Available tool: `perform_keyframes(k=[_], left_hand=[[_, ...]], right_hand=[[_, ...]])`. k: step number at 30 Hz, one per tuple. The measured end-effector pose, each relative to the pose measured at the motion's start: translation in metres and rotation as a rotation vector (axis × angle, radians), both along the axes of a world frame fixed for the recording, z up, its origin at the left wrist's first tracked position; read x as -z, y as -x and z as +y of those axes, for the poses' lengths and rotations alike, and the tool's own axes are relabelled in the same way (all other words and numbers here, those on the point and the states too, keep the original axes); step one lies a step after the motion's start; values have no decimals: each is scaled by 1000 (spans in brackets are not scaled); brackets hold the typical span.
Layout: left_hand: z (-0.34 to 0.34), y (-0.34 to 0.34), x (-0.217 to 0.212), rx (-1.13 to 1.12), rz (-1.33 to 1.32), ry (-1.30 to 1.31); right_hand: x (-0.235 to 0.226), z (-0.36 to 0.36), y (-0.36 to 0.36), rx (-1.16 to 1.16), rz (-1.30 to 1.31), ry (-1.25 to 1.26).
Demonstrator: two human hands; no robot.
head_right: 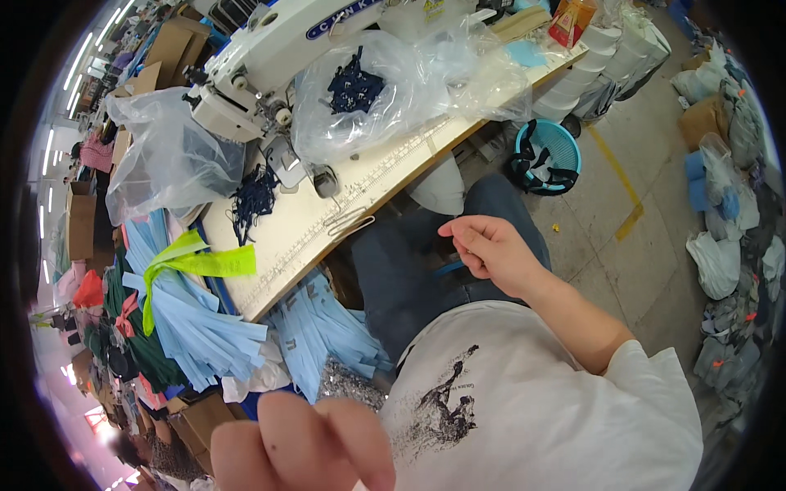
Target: Assembling small strap components by threading cords through metal buckles.
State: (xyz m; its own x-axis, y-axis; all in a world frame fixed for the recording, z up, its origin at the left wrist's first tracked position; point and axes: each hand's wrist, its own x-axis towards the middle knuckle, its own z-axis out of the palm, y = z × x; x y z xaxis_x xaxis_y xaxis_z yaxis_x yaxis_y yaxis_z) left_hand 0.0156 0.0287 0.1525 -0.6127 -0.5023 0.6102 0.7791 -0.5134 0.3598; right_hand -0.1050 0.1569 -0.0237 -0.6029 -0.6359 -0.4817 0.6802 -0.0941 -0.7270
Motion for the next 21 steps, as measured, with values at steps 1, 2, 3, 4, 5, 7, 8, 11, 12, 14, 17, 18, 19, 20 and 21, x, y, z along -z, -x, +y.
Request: perform_keyframes(k=[1, 2, 3, 4, 5, 7, 8, 11, 12, 14, 17, 18, 19, 20, 21], left_hand=[[-5, -2, -6, -4, -10, 3], [-16, -4, -17, 57, -186, 154], [-21, -5, -23, 118, -363, 306], [-20, -3, -19, 113, -375, 310], [-20, 2, -12, 114, -286, 275], [-18, 4, -11, 117, -205, 245], [-18, 1, -15, 121, -278, 273], [-12, -6, -30, 120, -429, 303], [-11, -6, -33, 116, -503, 300], [-17, -6, -33, 57, -478, 380], [-43, -5, -27, -115, -386, 603], [-55, -5, -26, -174, -352, 670], [-65, -5, -25, -238, -318, 734], [-74, -6, -26, -309, -277, 793], [-83, -6, -29, -380, -236, 850]], right_hand=[[0, 2, 1, 9, 12, 6], [1, 3, 1, 18, 9, 5], [3, 4, 2, 21, -3, 10], [2, 3, 3, 14, 3, 15], [1, 2, 3, 6, 9, 21], [0, 2, 3, 3, 12, 26], [1, 3, 4, 2, 13, 32], [3, 6, 4, 0, 5, 43], [4, 7, 5, 2, 0, 45], [5, 12, 4, 12, -8, 40], [9, 21, 4, 33, -22, 47], [10, 24, 5, 34, -28, 65], [9, 24, 5, 35, -23, 53], [5, 23, 6, 37, -37, 59], [1, 22, 7, 40, -51, 64]])
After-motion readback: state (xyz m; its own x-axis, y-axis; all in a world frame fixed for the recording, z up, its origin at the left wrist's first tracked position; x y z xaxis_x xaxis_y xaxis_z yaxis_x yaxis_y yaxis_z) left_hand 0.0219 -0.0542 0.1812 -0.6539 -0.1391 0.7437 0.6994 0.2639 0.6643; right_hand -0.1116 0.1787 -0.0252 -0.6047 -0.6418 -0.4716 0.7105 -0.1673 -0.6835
